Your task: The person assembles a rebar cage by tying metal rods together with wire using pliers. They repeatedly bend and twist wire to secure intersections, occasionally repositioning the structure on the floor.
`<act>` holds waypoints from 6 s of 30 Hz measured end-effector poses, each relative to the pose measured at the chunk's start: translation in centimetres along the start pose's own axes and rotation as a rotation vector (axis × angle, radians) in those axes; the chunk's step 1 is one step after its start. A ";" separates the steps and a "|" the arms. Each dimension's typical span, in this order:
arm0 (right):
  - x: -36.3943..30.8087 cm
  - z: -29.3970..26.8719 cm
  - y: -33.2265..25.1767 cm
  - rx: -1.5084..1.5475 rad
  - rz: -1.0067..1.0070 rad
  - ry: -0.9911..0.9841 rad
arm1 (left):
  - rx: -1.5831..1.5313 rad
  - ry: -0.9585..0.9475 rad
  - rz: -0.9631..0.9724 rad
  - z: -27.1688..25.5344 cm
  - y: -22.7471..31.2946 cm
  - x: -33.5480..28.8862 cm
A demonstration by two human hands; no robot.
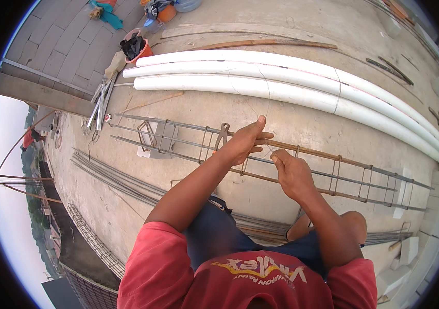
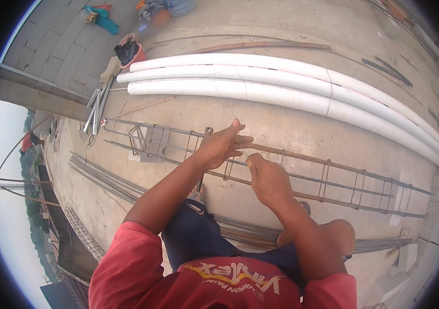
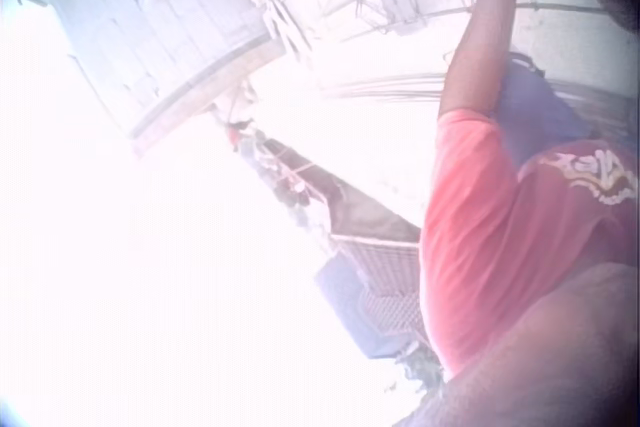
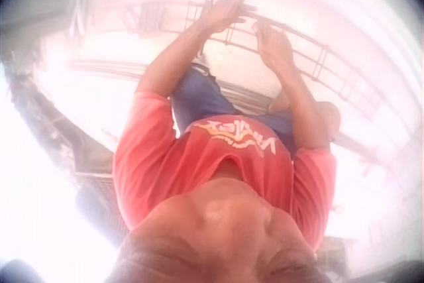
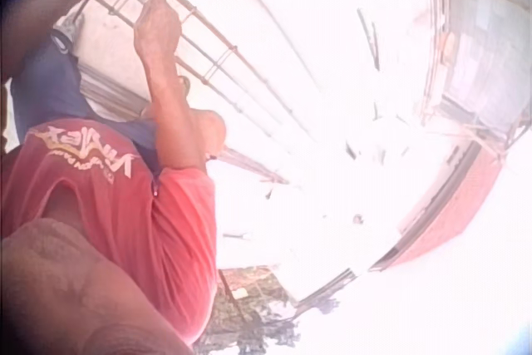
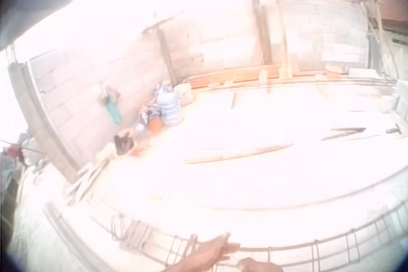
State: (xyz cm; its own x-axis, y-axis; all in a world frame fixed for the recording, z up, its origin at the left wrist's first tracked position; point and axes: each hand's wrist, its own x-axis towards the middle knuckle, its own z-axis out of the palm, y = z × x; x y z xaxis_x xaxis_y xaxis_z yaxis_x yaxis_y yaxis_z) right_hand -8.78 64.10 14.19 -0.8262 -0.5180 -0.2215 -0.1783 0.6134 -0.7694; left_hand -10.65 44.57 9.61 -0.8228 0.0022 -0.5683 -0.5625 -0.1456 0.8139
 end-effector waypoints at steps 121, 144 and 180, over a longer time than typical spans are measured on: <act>-5.4 -9.9 -4.2 -0.296 -0.753 0.608 | -0.282 -0.282 0.217 8.9 6.8 -12.6; -5.5 -9.6 -3.9 0.627 -0.066 0.130 | 0.229 -0.081 0.470 8.8 7.6 -13.2; -16.5 -15.3 -4.2 -0.222 -0.342 0.082 | 0.610 -0.272 0.480 14.0 5.1 -17.7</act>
State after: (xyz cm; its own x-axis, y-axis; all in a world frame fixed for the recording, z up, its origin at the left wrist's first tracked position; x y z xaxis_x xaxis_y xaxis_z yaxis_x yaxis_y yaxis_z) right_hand -2.56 79.22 30.25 -0.7376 -0.6705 0.0797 -0.5532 0.5324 -0.6408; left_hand -0.11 57.62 25.47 -0.9318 0.3278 -0.1560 -0.0248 0.3712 0.9282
